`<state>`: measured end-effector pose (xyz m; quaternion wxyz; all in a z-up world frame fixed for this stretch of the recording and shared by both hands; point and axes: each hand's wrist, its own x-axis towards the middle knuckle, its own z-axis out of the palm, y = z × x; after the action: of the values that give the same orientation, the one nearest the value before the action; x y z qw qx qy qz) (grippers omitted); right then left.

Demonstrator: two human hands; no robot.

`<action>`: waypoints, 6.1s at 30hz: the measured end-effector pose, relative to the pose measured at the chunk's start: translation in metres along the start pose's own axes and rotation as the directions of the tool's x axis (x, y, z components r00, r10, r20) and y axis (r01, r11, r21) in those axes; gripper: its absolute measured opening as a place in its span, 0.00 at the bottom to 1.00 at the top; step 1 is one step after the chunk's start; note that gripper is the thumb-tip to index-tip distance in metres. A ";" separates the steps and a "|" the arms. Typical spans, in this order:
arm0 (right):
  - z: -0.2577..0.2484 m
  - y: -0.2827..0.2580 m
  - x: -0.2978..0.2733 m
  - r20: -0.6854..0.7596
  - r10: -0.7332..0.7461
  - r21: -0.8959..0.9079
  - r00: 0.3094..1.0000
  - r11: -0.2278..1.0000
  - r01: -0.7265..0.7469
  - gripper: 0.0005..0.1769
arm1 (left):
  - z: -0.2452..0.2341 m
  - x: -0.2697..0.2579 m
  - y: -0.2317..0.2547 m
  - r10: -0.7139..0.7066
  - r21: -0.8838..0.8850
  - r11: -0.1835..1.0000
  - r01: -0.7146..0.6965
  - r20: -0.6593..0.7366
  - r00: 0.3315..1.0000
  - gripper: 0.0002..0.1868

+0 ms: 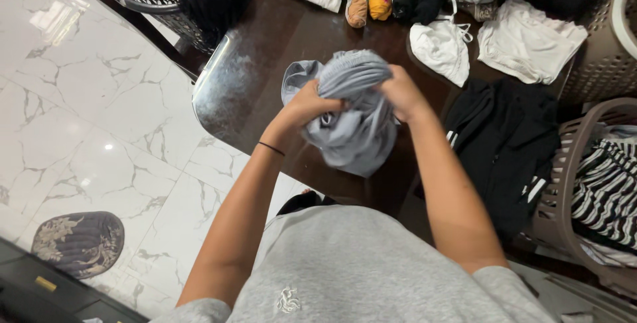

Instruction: The person folds various garments including a black jacket, a tie-dye top, and striped shorts on a wooden table. The person places folded items into a laundry basket and continues folding additional pieces from a pile.

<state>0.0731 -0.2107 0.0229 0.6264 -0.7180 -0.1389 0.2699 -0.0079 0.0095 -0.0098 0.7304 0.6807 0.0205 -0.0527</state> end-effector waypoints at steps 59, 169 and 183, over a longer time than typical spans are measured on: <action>-0.100 0.151 -0.076 -0.292 -0.501 -0.941 0.815 0.301 -0.153 0.41 | 0.081 0.008 -0.130 -0.112 0.764 0.628 0.147 -0.099 0.989 0.44; -0.044 0.211 -0.085 -0.174 -0.076 -0.541 0.982 0.840 -0.031 0.11 | 0.159 0.023 -0.046 -0.300 -0.273 0.655 0.705 0.763 0.573 0.26; -0.100 0.018 -0.131 -0.531 -0.192 0.215 0.825 0.911 0.351 0.17 | 0.087 0.040 -0.022 -0.313 -0.812 0.171 0.558 0.493 0.812 0.31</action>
<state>0.0196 -0.3668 0.0400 0.7756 -0.6305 -0.0311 0.0001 0.0263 -0.0803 -0.0295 0.9326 0.0833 0.1636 -0.3107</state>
